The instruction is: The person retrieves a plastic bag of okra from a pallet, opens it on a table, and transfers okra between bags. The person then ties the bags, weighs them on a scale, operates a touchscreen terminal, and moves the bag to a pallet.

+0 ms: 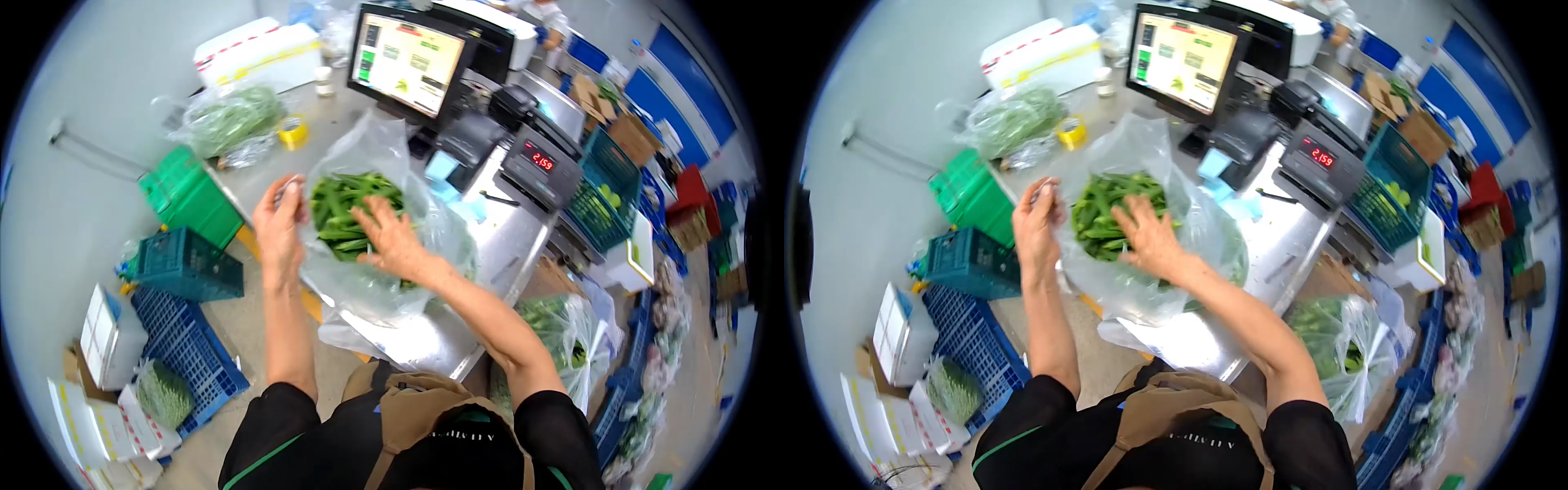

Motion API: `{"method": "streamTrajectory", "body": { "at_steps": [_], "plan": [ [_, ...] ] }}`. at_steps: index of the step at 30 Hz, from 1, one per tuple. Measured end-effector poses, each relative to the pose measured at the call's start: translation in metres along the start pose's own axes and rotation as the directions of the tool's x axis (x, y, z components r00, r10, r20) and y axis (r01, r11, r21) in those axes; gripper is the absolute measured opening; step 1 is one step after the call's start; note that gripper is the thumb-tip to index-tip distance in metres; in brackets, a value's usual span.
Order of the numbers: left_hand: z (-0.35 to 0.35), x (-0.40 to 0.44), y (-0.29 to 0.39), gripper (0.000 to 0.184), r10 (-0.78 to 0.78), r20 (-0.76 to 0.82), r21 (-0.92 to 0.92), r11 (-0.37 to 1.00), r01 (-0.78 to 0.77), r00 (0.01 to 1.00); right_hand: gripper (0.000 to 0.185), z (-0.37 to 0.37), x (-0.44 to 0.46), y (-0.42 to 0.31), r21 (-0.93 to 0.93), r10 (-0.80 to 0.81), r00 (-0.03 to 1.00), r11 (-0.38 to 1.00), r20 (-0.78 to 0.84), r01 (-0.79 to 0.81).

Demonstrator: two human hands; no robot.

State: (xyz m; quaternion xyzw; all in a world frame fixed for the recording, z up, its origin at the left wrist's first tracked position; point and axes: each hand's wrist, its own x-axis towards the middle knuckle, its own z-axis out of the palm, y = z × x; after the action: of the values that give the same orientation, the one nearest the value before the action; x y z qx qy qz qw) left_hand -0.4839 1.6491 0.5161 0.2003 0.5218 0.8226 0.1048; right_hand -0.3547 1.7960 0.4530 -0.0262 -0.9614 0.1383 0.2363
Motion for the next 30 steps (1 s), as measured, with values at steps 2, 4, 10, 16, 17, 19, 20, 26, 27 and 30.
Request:
{"method": "streamTrajectory", "body": {
  "at_steps": [2, 4, 10, 16, 17, 19, 20, 26, 27, 30],
  "plan": [
    [-0.008, -0.002, -0.008, 0.025, 0.029, 0.033, 0.193, 0.981, -0.035, 0.999, 0.047, -0.025, -0.021, 0.0, 0.097, -0.154, 0.984, 0.982, -0.093, 0.163],
    [-0.005, -0.014, -0.005, 0.021, 0.013, -0.001, 0.331, 0.943, -0.012, 1.0, 0.044, -0.067, -0.067, 0.002, 0.142, -0.122, 0.979, 0.979, -0.166, 0.147],
    [0.027, -0.054, -0.017, 0.034, 0.555, -0.05, 0.662, 0.641, -0.389, 0.83, 0.027, -0.189, -0.239, 0.018, -0.128, 0.463, 0.742, 0.802, -0.484, -0.584],
    [0.127, -0.12, -0.037, 0.025, 0.39, 0.346, 0.235, 0.845, -0.481, 0.853, 0.014, -0.219, -0.361, 0.057, -0.17, 0.866, 0.492, 0.473, -0.093, -0.865],
    [0.145, -0.134, -0.041, 0.021, 0.29, 0.422, 0.193, 0.897, -0.398, 0.859, 0.014, -0.215, -0.368, 0.069, -0.156, 0.873, 0.481, 0.487, 0.076, -0.859],
    [0.166, -0.155, -0.063, 0.017, 0.167, 0.623, 0.093, 0.954, -0.285, 0.764, 0.034, -0.204, -0.37, 0.091, -0.257, 0.849, 0.373, 0.481, 0.373, -0.838],
    [0.177, -0.165, -0.065, 0.015, 0.146, 0.701, 0.105, 0.947, -0.304, 0.698, 0.031, -0.193, -0.384, 0.105, -0.313, 0.823, 0.478, 0.562, 0.308, -0.766],
    [0.195, -0.204, -0.08, 0.012, 0.041, 0.838, 0.103, 0.968, -0.231, 0.544, 0.05, -0.131, -0.44, 0.197, -0.744, 0.541, 0.84, 0.542, -0.047, -0.391],
    [0.192, -0.206, -0.086, 0.012, 0.024, 0.842, 0.11, 0.97, -0.216, 0.54, 0.063, -0.127, -0.418, 0.216, -0.331, 0.779, 0.627, 0.59, -0.006, -0.736],
    [0.185, -0.211, -0.096, 0.01, -0.094, 0.818, 0.198, 0.972, -0.125, 0.567, 0.073, -0.148, -0.39, 0.203, -0.484, 0.63, 0.666, 0.762, 0.4, -0.43]
  ]
}}
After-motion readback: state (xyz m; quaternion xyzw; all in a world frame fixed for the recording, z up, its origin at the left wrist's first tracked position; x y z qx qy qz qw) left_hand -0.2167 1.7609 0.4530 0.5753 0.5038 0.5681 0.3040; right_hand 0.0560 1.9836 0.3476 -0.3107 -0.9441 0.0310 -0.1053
